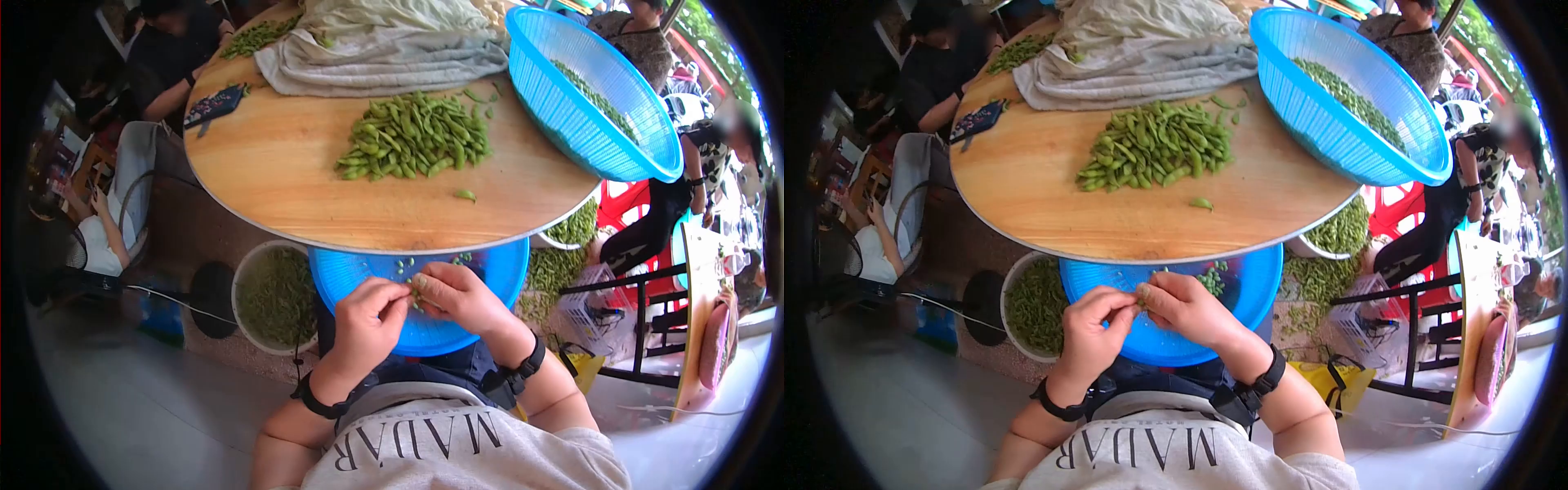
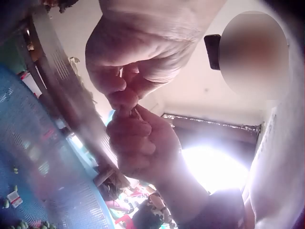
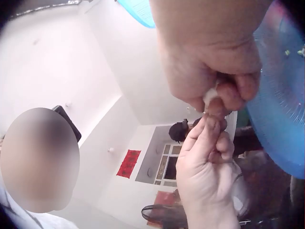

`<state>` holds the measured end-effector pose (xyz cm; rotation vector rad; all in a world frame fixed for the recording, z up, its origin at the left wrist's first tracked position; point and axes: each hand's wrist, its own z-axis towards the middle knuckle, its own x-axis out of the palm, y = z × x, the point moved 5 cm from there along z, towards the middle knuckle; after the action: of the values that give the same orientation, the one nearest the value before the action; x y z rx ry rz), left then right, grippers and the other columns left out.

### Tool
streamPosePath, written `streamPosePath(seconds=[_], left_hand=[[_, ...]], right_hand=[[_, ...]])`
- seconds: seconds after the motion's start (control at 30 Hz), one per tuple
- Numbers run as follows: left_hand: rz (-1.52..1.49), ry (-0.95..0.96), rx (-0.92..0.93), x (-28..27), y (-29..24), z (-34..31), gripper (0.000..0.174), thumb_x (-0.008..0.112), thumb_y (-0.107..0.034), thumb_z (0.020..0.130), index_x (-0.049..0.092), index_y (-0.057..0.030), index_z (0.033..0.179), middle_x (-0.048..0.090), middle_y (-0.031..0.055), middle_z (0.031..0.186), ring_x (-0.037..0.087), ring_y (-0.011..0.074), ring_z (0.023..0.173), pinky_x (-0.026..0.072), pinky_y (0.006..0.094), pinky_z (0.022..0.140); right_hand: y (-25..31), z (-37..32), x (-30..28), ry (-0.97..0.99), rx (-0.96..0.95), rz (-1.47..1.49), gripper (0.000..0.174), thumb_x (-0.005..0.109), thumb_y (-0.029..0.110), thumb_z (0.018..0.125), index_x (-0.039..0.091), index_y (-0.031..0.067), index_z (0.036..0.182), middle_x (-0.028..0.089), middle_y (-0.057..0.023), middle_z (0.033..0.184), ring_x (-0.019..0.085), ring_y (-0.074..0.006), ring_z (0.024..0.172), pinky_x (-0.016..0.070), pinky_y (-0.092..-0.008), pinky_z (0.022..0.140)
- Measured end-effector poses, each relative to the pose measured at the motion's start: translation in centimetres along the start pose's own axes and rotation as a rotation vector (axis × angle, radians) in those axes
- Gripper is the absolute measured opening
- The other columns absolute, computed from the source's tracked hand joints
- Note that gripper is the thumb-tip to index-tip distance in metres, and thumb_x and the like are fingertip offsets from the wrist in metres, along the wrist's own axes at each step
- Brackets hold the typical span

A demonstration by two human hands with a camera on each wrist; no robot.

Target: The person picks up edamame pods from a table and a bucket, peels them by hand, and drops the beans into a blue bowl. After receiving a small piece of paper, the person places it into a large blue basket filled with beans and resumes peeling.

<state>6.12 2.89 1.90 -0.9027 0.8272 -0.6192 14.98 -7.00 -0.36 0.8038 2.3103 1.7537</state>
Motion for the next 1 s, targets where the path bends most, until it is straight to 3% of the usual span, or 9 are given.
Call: streamPosePath(seconds=[0.57, 0.73, 0.83, 0.87, 0.97, 1.0], left_hand=[[0.078, 0.005, 0.121, 0.3, -1.8, -0.5, 0.013, 0.065, 0.007, 0.07, 0.062, 0.0005, 0.082, 0.062, 0.0126, 0.074, 0.062, 0.0233, 0.064, 0.0489, 0.0286, 0.055], [0.032, -0.007, 0.087, 0.7, -1.6, -0.8, 0.011, 0.063, 0.004, 0.072, 0.059, 0.0004, 0.081, 0.06, 0.0133, 0.075, 0.061, 0.0273, 0.066, 0.049, 0.0317, 0.057], [0.024, -0.071, 0.075, 1.0, -1.0, -1.1, 0.012, 0.062, 0.007, 0.071, 0.061, 0.0013, 0.081, 0.062, 0.0136, 0.074, 0.061, 0.0237, 0.065, 0.0487, 0.0291, 0.056], [0.038, -0.067, 0.052, 1.1, -0.7, -1.1, 0.009, 0.062, 0.004, 0.075, 0.062, 0.0009, 0.083, 0.062, 0.01, 0.071, 0.059, 0.0173, 0.059, 0.0468, 0.0261, 0.052], [-0.323, 0.054, -0.461, 2.0, 1.4, -1.9, 0.006, 0.06, 0.0, 0.079, 0.063, 0.0003, 0.085, 0.06, 0.0044, 0.068, 0.055, 0.0092, 0.056, 0.0437, 0.0222, 0.049], [-0.316, 0.046, -0.443, 2.2, 1.5, -2.0, 0.007, 0.059, -0.003, 0.082, 0.063, 0.0001, 0.087, 0.058, 0.0008, 0.066, 0.051, 0.0044, 0.055, 0.0414, 0.0197, 0.047]], right_hand=[[-0.6, -1.5, -0.6, 0.063, 0.064, 0.178, 0.032, 0.046, 0.033, 0.093, 0.052, 0.0043, 0.082, 0.043, 0.0032, 0.061, 0.034, -0.004, 0.05, 0.0235, -0.018, 0.043], [-0.2, -1.9, -0.7, -0.001, 0.021, 0.05, 0.026, 0.048, 0.026, 0.092, 0.054, 0.0028, 0.083, 0.045, 0.0028, 0.061, 0.037, -0.0046, 0.051, 0.0269, -0.019, 0.044], [0.2, -2.1, -0.4, -0.095, -0.049, -0.079, 0.019, 0.05, 0.018, 0.09, 0.055, 0.0016, 0.082, 0.048, 0.0012, 0.062, 0.042, -0.0059, 0.053, 0.0326, -0.0206, 0.047], [0.5, -2.2, -0.2, -0.124, -0.102, -0.155, 0.019, 0.051, 0.018, 0.09, 0.054, 0.0014, 0.082, 0.049, 0.0009, 0.062, 0.042, -0.0061, 0.054, 0.0335, -0.0209, 0.048], [-0.1, -2.3, -0.4, -0.19, -0.205, -0.307, 0.018, 0.052, 0.016, 0.089, 0.053, 0.0008, 0.08, 0.051, -0.0009, 0.061, 0.044, -0.0068, 0.054, 0.0361, -0.0224, 0.048], [-0.1, -2.3, -0.4, -0.212, -0.241, -0.38, 0.018, 0.052, 0.016, 0.089, 0.053, 0.0009, 0.079, 0.051, -0.001, 0.06, 0.045, -0.0068, 0.054, 0.0362, -0.0226, 0.048]])
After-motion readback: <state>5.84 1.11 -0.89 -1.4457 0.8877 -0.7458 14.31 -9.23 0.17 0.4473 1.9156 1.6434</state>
